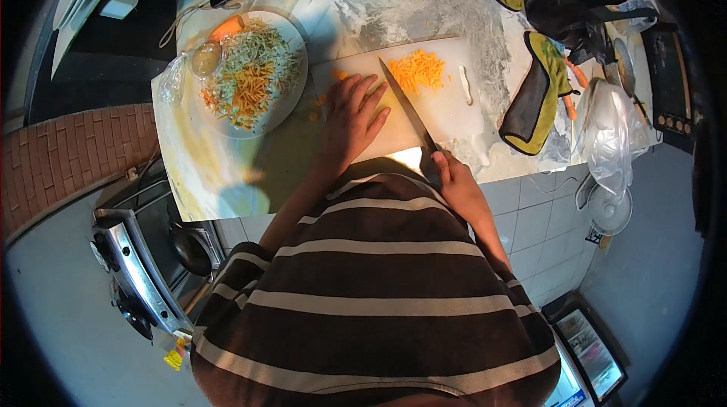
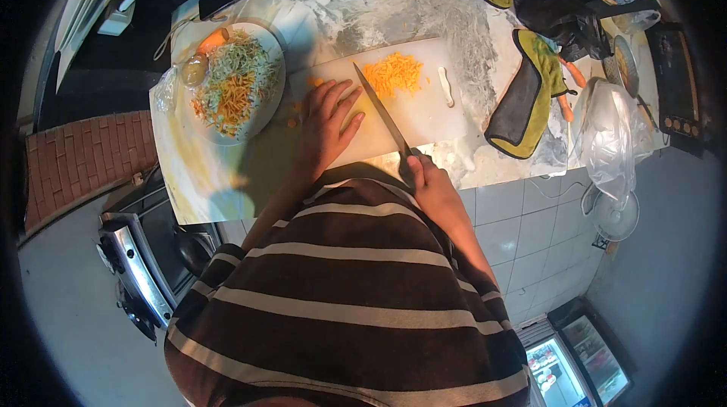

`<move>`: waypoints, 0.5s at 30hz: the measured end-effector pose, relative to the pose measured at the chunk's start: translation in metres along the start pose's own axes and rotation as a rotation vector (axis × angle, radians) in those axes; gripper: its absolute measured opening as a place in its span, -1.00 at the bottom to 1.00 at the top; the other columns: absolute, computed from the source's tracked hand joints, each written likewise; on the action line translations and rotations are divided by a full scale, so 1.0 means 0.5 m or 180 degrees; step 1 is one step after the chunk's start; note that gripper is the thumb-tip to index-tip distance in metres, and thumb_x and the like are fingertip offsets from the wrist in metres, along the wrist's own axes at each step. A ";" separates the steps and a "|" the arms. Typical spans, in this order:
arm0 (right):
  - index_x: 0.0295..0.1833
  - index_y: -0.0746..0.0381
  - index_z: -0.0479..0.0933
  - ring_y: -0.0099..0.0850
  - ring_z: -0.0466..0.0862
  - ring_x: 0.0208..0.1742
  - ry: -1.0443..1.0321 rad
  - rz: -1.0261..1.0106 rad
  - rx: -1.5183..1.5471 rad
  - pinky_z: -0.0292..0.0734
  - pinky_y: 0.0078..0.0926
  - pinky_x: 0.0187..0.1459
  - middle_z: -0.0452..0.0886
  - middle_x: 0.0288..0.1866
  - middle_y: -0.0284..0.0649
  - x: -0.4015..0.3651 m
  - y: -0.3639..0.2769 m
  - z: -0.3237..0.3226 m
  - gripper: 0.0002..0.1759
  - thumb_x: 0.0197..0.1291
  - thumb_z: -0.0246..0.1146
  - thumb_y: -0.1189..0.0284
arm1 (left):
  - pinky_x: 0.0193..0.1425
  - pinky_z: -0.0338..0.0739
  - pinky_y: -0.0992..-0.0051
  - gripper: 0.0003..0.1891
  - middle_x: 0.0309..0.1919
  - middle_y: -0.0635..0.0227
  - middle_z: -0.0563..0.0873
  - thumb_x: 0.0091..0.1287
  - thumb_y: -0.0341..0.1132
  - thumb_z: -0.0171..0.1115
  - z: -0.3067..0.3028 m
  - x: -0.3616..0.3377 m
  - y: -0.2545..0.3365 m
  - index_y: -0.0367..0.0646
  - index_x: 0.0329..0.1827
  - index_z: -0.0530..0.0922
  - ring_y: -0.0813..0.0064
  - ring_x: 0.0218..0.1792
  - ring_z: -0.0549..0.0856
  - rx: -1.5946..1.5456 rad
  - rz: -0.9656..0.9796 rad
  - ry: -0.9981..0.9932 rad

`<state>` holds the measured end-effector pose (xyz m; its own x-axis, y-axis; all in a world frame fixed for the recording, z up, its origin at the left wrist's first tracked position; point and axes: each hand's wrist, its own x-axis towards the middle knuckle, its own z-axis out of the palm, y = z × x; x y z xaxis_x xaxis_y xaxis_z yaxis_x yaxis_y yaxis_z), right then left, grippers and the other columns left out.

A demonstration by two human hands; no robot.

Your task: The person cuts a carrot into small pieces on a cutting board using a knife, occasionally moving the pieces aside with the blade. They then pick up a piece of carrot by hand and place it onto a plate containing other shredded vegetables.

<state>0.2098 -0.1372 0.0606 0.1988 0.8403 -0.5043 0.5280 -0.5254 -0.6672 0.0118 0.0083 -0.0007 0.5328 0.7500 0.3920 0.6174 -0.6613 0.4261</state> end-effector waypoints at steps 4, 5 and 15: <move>0.00 0.39 0.52 0.33 0.59 -0.10 0.0111 0.0003 -0.0065 0.47 0.11 -0.12 0.63 -0.29 0.31 -0.014 -0.010 -0.009 -0.48 0.58 -0.08 0.10 | 0.41 0.30 0.14 -0.50 0.26 0.33 0.56 0.26 -0.28 0.39 -0.008 0.003 0.005 -0.08 0.29 0.57 0.17 0.30 0.46 -0.0088 0.0016 -0.0001; 0.00 0.39 0.52 0.33 0.59 -0.11 0.0112 0.0056 -0.0078 0.46 0.12 -0.14 0.63 -0.30 0.30 -0.017 -0.016 -0.012 -0.49 0.58 -0.07 0.11 | 0.41 0.30 0.14 -0.50 0.26 0.33 0.56 0.26 -0.28 0.39 -0.008 0.005 0.005 -0.08 0.29 0.57 0.17 0.30 0.46 -0.0084 0.0025 0.0004; 0.00 0.38 0.52 0.30 0.63 -0.19 0.0144 0.0004 -0.0252 0.49 0.15 -0.19 0.64 -0.33 0.28 -0.019 -0.029 0.002 -0.51 0.56 -0.03 0.11 | 0.38 0.32 0.15 -0.58 0.20 0.14 0.57 0.28 -0.38 0.33 -0.008 0.007 -0.016 -0.17 0.21 0.51 0.08 0.24 0.51 -0.0606 -0.0205 0.0374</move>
<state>0.1993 -0.1376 0.0746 0.2356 0.8458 -0.4786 0.5910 -0.5156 -0.6204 0.0065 0.0161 0.0006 0.4179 0.7912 0.4465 0.5216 -0.6113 0.5952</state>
